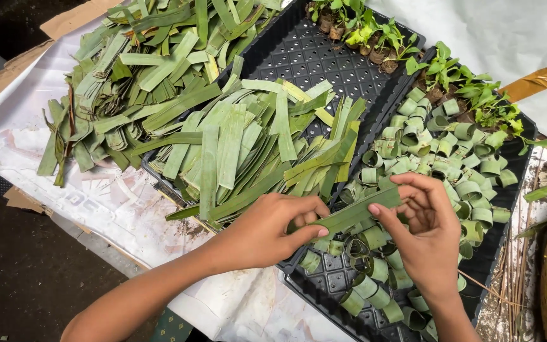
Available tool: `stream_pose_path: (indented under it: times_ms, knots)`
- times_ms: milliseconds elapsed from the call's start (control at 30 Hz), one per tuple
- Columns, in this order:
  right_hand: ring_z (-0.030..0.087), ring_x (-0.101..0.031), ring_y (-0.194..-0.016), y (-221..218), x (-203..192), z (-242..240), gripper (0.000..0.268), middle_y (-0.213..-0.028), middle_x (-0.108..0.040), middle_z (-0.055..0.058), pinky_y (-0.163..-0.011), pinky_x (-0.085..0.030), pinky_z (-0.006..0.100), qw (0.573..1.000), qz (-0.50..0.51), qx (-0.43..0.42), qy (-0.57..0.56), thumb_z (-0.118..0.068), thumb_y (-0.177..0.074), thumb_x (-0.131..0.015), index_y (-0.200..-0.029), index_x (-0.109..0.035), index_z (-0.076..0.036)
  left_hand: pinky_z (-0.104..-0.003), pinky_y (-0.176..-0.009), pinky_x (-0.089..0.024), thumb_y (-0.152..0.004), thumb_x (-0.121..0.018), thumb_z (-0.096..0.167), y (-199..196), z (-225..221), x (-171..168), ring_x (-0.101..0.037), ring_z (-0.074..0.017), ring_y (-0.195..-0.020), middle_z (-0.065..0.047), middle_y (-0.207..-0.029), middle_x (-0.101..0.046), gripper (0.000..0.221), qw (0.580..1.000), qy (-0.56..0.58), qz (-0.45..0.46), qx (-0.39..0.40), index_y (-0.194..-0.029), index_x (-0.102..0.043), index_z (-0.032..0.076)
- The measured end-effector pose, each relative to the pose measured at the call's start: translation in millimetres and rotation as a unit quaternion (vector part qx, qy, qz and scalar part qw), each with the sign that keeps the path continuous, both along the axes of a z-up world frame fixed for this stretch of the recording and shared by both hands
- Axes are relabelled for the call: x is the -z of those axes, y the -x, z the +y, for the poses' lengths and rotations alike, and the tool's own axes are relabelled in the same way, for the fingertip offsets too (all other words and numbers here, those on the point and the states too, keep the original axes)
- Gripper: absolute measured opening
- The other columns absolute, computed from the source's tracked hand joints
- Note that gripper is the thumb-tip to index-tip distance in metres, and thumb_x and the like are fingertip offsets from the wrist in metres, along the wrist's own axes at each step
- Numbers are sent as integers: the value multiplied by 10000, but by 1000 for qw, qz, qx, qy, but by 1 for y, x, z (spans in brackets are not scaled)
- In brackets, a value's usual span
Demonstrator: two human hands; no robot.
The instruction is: Folding and weaving strips of leaves into small biodegradable pots for plant seedlings.
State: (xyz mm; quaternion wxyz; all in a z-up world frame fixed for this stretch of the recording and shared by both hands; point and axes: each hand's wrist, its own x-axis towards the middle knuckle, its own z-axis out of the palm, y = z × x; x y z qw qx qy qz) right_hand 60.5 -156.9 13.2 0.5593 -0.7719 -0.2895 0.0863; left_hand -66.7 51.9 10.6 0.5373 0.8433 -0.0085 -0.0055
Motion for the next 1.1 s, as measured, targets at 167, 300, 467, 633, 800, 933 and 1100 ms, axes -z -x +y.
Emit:
stream_pose_path:
  times_ms: [167,300,467,633,800,933,1100]
  knots:
    - [150,-610,-895,4,12,-27,477,-1070,-599,113,-885,-569,241,997,-46,34,-42,73,-853,-756,-1287,-564,24,-262,-715,-506,-948,-712,122,-24,-32,17,-638,-110,-717,-8,-754,-689,98,991,103,70,50,-1030,-692,74]
    - [242,-597,-867,0,29,-50,160,-948,-657,176,-752,-517,295,956,-291,28,-37,19,-906,-749,-1030,-656,61,-229,-703,-446,-931,-759,117,-41,-59,31,-541,-63,-664,23,-695,-602,107,971,199,130,34,-934,-660,75]
    - [280,-568,-825,-9,37,-78,174,-943,-661,151,-702,-484,380,820,-571,36,15,112,-892,-811,-1026,-744,24,-254,-726,-539,-908,-761,152,-55,-80,31,-621,-97,-719,-14,-796,-676,156,947,282,146,55,-985,-656,65]
    - [238,-551,-795,-17,41,-90,103,-895,-673,110,-659,-488,389,735,-677,23,45,-2,-916,-801,-1018,-789,8,-235,-699,-549,-899,-771,157,-60,-89,33,-624,-79,-701,-22,-823,-707,146,920,369,104,86,-969,-685,62]
    - [223,-572,-757,-17,37,-88,61,-853,-696,85,-675,-488,378,691,-720,27,63,-52,-926,-782,-976,-810,-33,-244,-706,-575,-911,-756,216,-62,-90,30,-622,-68,-683,-14,-759,-698,172,919,378,90,71,-951,-696,61]
    - [201,-584,-738,-16,31,-82,117,-838,-712,72,-677,-477,366,672,-735,16,83,-89,-963,-707,-973,-818,-50,-229,-691,-551,-927,-742,214,-60,-90,26,-618,-77,-656,-2,-729,-680,158,932,354,62,56,-969,-717,64]
    - [206,-608,-812,-13,32,-77,197,-922,-732,97,-677,-532,366,703,-703,1,105,-150,-984,-664,-1035,-818,-39,-204,-551,-251,-1018,-674,132,-61,-88,33,-324,-34,-555,94,-620,-474,107,948,315,26,28,-920,-709,103]
